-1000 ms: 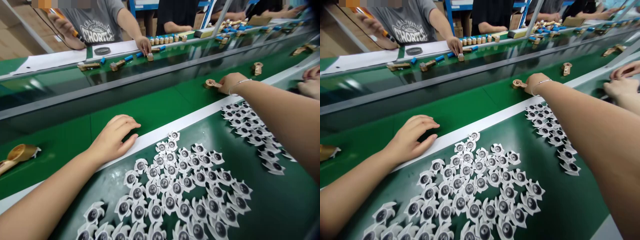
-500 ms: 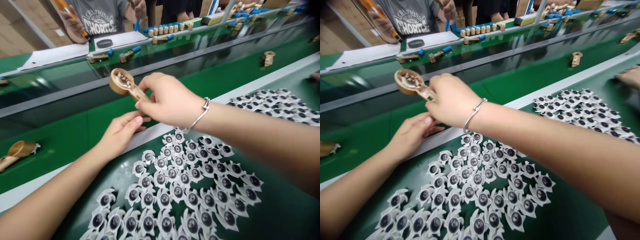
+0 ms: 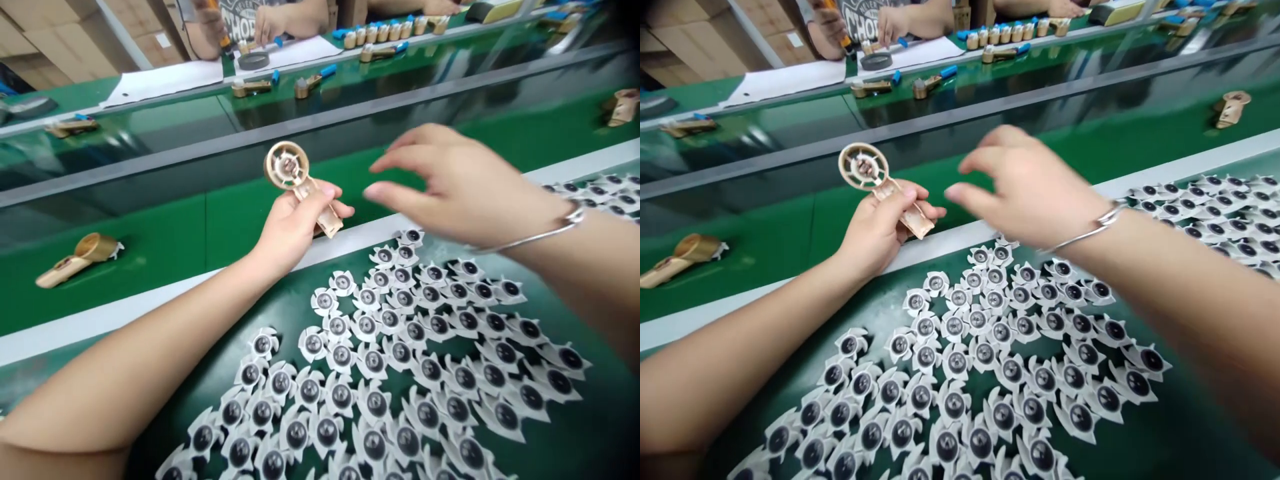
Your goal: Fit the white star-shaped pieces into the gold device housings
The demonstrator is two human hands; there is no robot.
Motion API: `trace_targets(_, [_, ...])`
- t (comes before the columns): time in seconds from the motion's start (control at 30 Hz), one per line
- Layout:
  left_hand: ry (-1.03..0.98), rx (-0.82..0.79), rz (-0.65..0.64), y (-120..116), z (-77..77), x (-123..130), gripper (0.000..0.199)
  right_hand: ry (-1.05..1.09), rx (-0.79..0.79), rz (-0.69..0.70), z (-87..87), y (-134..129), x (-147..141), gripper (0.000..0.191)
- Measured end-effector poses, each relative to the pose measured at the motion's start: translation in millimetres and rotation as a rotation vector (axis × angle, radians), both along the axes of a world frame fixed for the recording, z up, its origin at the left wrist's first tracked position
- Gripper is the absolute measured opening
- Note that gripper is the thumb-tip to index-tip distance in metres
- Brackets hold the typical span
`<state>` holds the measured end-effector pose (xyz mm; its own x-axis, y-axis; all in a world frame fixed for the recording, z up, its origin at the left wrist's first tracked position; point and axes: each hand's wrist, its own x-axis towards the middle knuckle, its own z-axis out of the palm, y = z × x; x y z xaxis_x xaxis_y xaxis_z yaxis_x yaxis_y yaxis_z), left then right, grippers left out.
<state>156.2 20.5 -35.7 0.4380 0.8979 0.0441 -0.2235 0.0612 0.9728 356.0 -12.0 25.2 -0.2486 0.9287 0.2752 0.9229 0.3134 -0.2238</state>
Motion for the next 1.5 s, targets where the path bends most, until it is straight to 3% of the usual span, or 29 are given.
trace_targets(0.03, [-0.008,0.008,0.005,2.1,-1.2,-0.7,0.018,-0.017,-0.052,-0.107,-3.2,-1.5,14.7,0.033])
trace_targets(0.13, [-0.03,-0.003,-0.012,5.9,-4.2,-2.0,0.012,-0.022,-0.426,-0.423,-17.0,-7.7,53.6,0.03])
trace_targets(0.2, [-0.026,-0.019,-0.024,6.2,-6.4,-1.7,0.012,0.002,-0.555,-0.388,-29.7,-12.9,70.3,0.03])
trace_targets(0.3, [0.003,-0.023,-0.018,5.6,-9.6,-0.1,0.011,0.027,-0.485,-0.145,-48.6,-18.5,80.2,0.029])
trace_targets(0.4, [0.047,-0.006,0.018,6.3,-12.0,1.2,0.011,0.024,-0.447,-0.082,-57.0,-20.9,76.8,0.03])
trace_targets(0.57, [0.056,-0.004,0.03,7.3,-12.8,2.3,0.01,0.095,-0.442,-0.103,-48.2,-26.7,64.4,0.028])
trace_targets(0.83, [0.074,-0.014,0.02,6.7,-11.4,3.0,0.004,0.015,-0.53,-0.192,-38.6,-35.0,67.9,0.02])
trace_targets(1.07, [0.109,-0.002,0.007,8.2,-13.5,2.4,0.008,0.047,-0.498,-0.19,-33.6,-37.0,63.5,0.014])
trace_targets(1.23, [0.195,0.023,0.019,7.7,-12.3,3.1,0.009,-0.04,-0.561,-0.312,-22.0,-42.1,63.3,0.015])
trace_targets(1.4, [0.31,0.115,0.008,6.4,-15.3,3.2,0.007,-0.08,-0.317,-0.356,-7.7,-53.9,64.2,0.01])
trace_targets(1.5, [0.34,0.229,-0.035,5.6,-19.5,0.2,0.009,0.039,-0.172,-0.297,-3.3,-64.5,50.0,0.01])
